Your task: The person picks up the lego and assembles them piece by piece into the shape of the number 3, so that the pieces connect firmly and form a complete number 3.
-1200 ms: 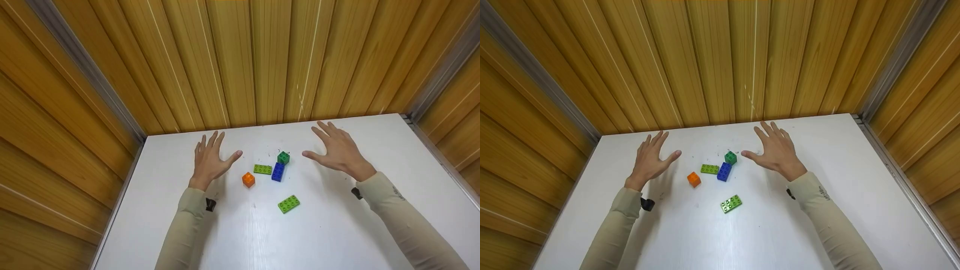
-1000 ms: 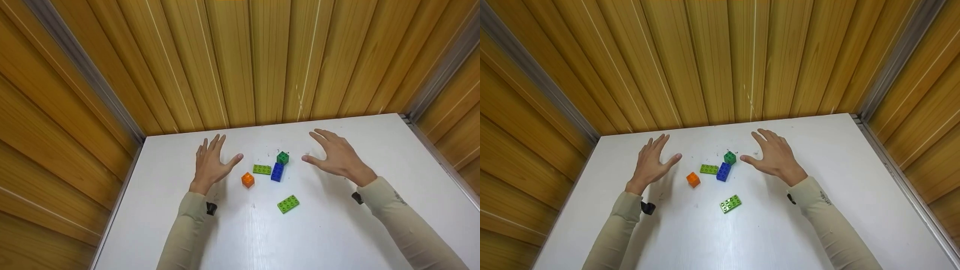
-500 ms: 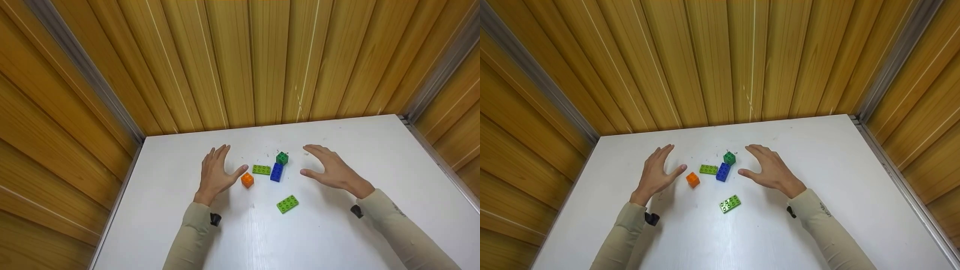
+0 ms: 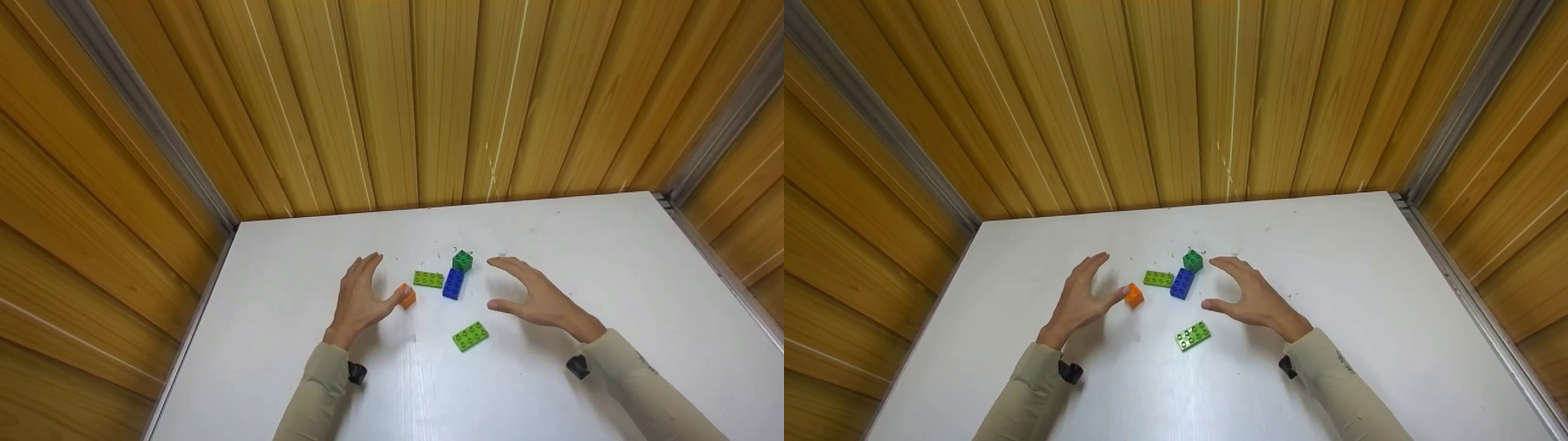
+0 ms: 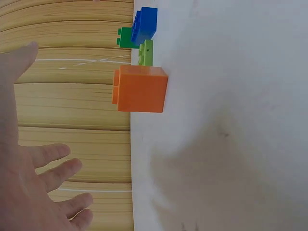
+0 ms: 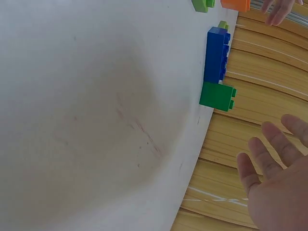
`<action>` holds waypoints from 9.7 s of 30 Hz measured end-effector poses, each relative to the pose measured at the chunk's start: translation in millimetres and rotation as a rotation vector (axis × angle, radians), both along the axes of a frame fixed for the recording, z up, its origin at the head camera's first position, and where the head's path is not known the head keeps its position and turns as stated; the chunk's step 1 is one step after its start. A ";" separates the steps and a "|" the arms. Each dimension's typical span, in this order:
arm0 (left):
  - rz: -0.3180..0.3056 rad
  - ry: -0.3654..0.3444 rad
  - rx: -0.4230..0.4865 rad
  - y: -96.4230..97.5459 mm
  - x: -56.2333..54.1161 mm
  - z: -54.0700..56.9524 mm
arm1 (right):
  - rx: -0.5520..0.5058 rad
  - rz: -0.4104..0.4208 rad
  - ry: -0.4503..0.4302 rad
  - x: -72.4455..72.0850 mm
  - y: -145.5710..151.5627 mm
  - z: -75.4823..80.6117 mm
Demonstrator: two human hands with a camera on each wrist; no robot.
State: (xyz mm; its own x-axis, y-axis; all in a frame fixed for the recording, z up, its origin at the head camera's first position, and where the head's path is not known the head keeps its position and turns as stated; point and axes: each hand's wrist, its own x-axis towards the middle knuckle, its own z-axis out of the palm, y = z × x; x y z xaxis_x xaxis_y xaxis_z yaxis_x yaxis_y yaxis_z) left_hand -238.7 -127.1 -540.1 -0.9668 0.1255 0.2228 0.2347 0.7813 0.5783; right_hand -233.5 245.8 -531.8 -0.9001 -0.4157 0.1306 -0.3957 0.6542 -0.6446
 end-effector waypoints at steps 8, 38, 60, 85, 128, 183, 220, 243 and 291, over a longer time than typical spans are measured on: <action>-0.024 -0.087 0.023 6.4 6.7 -11.6 | -0.009 0.098 0.009 1.4 -2.7 -17.0; -0.021 -0.230 0.224 24.4 5.6 -29.5 | -0.026 0.281 -0.162 13.6 -17.9 -40.3; 0.028 -0.167 0.329 30.8 2.5 -36.9 | -0.039 0.228 -0.227 12.0 -25.9 -44.2; -0.004 -0.158 0.360 28.1 9.3 -19.4 | -0.043 0.110 -0.194 11.5 -42.7 -45.6; -0.354 -0.246 0.307 86.1 21.5 -15.4 | -0.086 0.126 -0.167 7.6 -38.4 -46.9; -0.442 -0.267 0.270 107.6 17.4 -24.9 | -0.090 0.157 -0.146 3.5 -38.0 -49.3; -0.536 -0.056 0.035 107.3 11.6 -26.8 | -0.101 0.180 -0.094 2.5 -37.4 -52.0; -0.545 0.030 -0.035 105.9 10.0 -31.6 | -0.096 0.170 -0.109 3.0 -37.8 -49.9; -0.447 -0.237 0.120 83.1 22.6 -36.9 | -0.088 0.127 -0.137 2.5 -37.9 -52.7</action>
